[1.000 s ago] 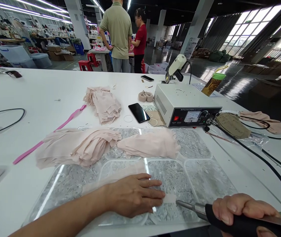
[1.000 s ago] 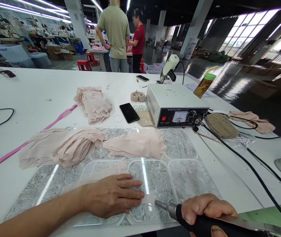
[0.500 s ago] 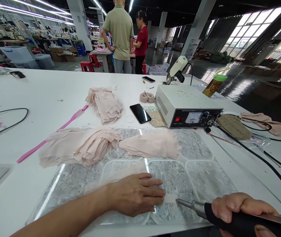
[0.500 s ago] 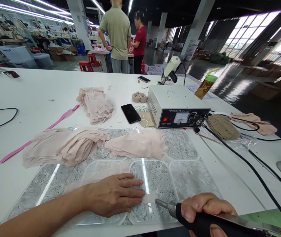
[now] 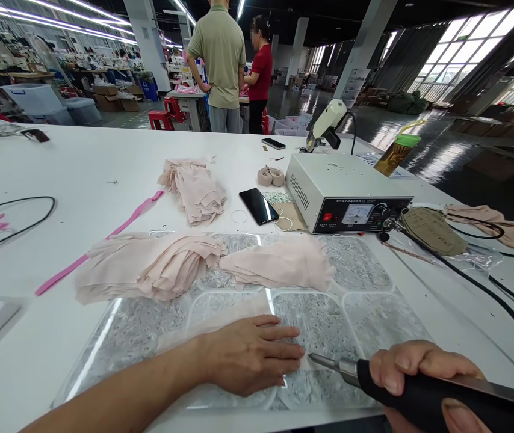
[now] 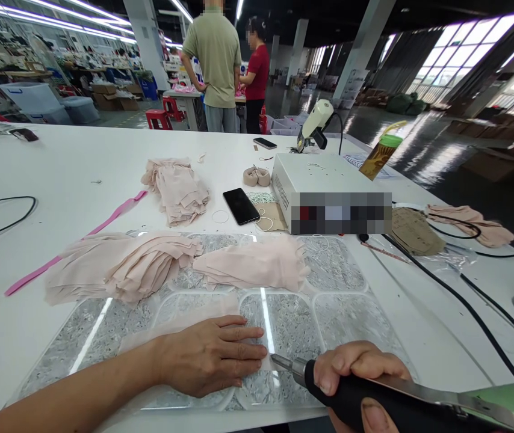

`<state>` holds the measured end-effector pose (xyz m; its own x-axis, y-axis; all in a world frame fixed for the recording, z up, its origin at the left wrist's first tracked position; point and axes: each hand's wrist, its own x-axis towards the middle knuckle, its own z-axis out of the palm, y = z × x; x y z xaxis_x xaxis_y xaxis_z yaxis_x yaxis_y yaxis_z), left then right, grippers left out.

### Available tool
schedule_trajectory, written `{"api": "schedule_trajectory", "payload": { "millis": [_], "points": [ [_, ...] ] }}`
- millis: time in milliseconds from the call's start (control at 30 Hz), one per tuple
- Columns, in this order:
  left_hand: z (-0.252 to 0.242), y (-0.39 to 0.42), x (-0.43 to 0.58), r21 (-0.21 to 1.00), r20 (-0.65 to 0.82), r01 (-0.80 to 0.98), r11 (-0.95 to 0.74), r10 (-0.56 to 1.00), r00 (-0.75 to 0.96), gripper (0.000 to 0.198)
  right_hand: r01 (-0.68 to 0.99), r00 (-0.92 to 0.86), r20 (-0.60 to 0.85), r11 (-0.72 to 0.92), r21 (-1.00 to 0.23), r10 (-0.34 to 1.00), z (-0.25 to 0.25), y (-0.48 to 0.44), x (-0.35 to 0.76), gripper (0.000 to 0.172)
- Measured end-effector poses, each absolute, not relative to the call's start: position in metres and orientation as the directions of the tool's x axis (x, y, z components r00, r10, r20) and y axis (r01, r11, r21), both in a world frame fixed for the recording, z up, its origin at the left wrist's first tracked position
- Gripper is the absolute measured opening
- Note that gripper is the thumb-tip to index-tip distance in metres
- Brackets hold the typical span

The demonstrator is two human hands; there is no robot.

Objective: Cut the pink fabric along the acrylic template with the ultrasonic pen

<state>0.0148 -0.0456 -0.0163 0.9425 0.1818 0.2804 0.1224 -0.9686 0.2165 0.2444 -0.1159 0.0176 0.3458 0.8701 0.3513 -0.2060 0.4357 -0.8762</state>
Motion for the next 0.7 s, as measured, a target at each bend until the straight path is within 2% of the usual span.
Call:
{"api": "schedule_trajectory", "payload": {
  "millis": [467,700],
  "points": [
    [-0.0174,-0.0453,0.0149,0.244,0.26,0.124,-0.962,0.188,0.947,0.029,-0.184,0.308,0.369,0.436,-0.881,0.877,0.0166,-0.1112,0.2417,0.012],
    [-0.0181,-0.0449,0.0141,0.245,0.284,0.112,-0.963,0.182,0.941,0.028,-0.237,0.286,0.351,0.421,-0.876,0.892,0.018,-0.1161,0.2439,0.013]
  ]
}}
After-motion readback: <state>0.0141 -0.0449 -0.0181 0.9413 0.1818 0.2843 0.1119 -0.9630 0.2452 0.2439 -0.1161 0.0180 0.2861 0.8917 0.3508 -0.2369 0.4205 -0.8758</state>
